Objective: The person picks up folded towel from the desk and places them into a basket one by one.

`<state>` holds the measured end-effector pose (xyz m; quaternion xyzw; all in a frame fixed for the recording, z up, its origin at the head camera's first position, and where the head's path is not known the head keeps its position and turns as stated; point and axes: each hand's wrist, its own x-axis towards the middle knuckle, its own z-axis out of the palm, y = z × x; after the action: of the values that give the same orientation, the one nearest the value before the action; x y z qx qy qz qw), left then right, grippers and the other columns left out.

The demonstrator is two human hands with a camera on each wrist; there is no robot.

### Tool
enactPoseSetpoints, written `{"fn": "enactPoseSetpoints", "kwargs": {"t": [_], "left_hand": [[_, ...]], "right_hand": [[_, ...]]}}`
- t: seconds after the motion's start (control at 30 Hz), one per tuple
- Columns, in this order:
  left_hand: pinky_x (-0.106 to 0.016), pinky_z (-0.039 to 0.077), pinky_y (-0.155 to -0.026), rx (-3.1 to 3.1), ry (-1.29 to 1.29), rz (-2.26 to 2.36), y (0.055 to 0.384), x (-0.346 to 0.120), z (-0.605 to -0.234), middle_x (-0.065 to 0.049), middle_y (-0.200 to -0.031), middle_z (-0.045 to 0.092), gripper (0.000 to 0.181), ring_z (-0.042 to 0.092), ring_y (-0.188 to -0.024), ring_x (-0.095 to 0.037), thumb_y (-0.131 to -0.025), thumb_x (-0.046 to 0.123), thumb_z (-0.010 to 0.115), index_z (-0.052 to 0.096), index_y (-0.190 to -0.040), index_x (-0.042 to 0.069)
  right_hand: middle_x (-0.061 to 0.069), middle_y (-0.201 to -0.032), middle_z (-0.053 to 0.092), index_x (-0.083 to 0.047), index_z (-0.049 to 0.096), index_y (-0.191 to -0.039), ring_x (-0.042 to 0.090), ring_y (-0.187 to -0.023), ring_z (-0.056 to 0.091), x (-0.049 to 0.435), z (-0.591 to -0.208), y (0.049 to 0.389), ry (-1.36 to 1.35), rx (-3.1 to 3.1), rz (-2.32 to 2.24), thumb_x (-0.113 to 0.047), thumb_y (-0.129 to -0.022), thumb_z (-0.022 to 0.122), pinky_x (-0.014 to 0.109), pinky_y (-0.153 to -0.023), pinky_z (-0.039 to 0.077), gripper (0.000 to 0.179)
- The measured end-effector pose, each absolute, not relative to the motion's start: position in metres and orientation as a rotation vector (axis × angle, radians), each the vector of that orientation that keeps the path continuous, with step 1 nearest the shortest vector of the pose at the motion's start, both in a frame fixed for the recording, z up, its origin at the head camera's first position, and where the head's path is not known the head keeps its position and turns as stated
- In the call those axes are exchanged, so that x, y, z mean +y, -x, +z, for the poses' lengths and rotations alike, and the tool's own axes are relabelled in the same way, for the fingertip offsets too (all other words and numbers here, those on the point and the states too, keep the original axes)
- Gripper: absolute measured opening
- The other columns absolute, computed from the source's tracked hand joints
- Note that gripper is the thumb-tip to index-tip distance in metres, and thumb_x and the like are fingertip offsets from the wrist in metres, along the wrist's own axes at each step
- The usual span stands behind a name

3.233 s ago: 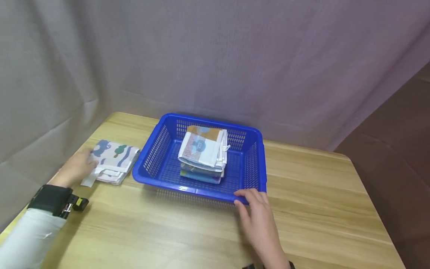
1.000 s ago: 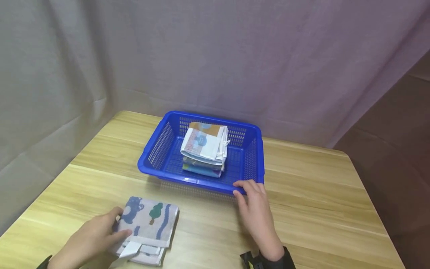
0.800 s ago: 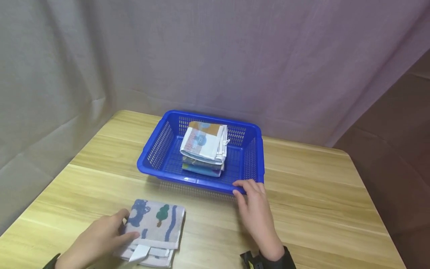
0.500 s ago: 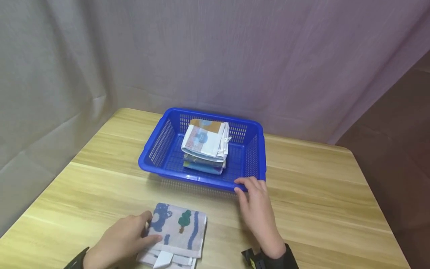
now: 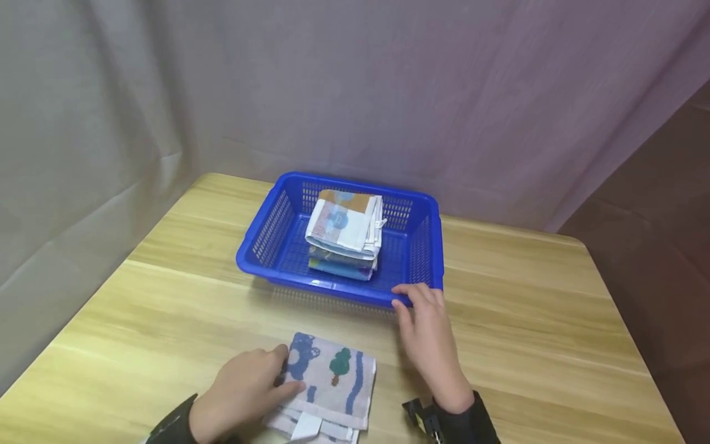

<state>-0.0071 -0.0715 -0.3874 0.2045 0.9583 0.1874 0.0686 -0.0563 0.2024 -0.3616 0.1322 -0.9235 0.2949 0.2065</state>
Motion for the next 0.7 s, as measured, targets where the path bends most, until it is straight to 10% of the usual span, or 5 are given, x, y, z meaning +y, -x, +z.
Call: {"fn": "enactPoseSetpoints", "kwargs": {"t": [0.37, 0.7], "left_hand": [[-0.033, 0.039, -0.041, 2.909, -0.468, 0.697, 0.007, -0.088, -0.394, -0.001, -0.059, 0.051, 0.064, 0.048, -0.049, -0.014, -0.082, 0.064, 0.052, 0.055, -0.099, 0.002], [-0.03, 0.037, -0.05, 2.901, -0.478, 0.759, 0.005, -0.102, -0.398, 0.003, -0.068, 0.044, 0.043, 0.042, -0.062, -0.014, -0.092, 0.05, 0.047, 0.057, -0.075, 0.012]], "right_hand": [[0.02, -0.126, 0.047, 0.0, 0.055, -0.117, 0.036, -0.115, 0.036, 0.202, -0.364, 0.036, -0.293, -2.431, 0.929, 0.002, -0.089, 0.052, 0.057, -0.088, 0.033, 0.028], [0.003, -0.081, 0.062, -0.006, 0.064, -0.099, 0.016, -0.071, 0.056, 0.203, -0.373, -0.006, 0.172, -2.933, 0.913, -0.026, -0.095, 0.049, 0.036, -0.062, 0.048, 0.025]]}}
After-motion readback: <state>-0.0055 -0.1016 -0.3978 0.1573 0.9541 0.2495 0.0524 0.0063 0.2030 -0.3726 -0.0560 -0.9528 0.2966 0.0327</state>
